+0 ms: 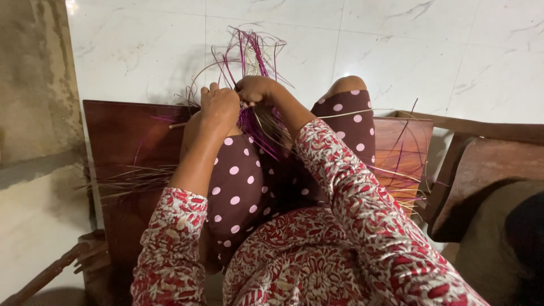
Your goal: The person sits on a low wooden bench and weaves thin purple and beige strands by hand, repeatedly pulling strands through a bundle held between their legs. The hands continuously interlace and tighten the strands to form a woven structure.
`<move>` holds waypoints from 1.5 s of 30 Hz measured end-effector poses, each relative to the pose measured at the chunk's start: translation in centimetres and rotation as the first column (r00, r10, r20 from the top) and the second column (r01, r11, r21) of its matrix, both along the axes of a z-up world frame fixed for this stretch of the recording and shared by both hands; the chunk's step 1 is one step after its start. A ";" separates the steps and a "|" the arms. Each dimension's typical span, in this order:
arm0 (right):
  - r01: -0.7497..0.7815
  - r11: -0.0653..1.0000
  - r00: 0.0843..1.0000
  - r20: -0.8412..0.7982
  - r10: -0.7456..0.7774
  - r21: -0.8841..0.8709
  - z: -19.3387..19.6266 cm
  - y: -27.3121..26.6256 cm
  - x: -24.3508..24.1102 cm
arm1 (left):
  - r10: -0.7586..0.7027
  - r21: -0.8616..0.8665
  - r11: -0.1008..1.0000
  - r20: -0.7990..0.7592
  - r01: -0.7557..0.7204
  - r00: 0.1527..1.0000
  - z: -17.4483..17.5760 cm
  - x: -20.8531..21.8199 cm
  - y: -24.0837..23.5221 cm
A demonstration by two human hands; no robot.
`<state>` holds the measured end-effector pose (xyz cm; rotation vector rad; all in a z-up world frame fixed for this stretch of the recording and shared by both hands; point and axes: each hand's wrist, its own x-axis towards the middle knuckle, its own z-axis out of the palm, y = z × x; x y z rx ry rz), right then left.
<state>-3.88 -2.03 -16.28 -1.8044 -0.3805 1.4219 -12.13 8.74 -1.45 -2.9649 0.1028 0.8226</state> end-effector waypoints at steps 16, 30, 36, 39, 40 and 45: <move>-0.013 0.876 0.909 0.359 0.212 -0.483 2.0 2.5 -1.2 | -0.009 0.022 1.000 0.234 0.004 0.972 -1.1 -1.4 -0.6; -0.100 0.940 0.924 0.320 0.209 -0.325 -2.5 2.5 -1.2 | 0.008 -0.108 0.994 0.180 0.011 0.984 -7.1 -1.4 1.9; -0.068 0.948 0.910 0.370 0.186 -0.309 1.0 1.7 -1.4 | 0.096 -0.190 0.979 0.114 -0.073 0.989 -6.1 -1.1 1.0; -0.023 0.930 0.864 0.460 0.204 -0.367 4.9 1.4 -2.0 | 0.098 -0.271 0.960 0.097 -0.068 0.990 -7.4 -1.0 1.2; -0.022 0.930 0.864 0.461 0.203 -0.367 3.8 1.5 -2.2 | 0.097 -0.271 0.960 0.098 -0.067 0.990 -7.1 -1.1 1.1; 0.307 0.948 0.813 0.540 -0.218 -0.080 5.1 0.0 -1.3 | -0.064 -0.231 0.970 0.075 0.080 0.995 -6.6 -1.0 1.3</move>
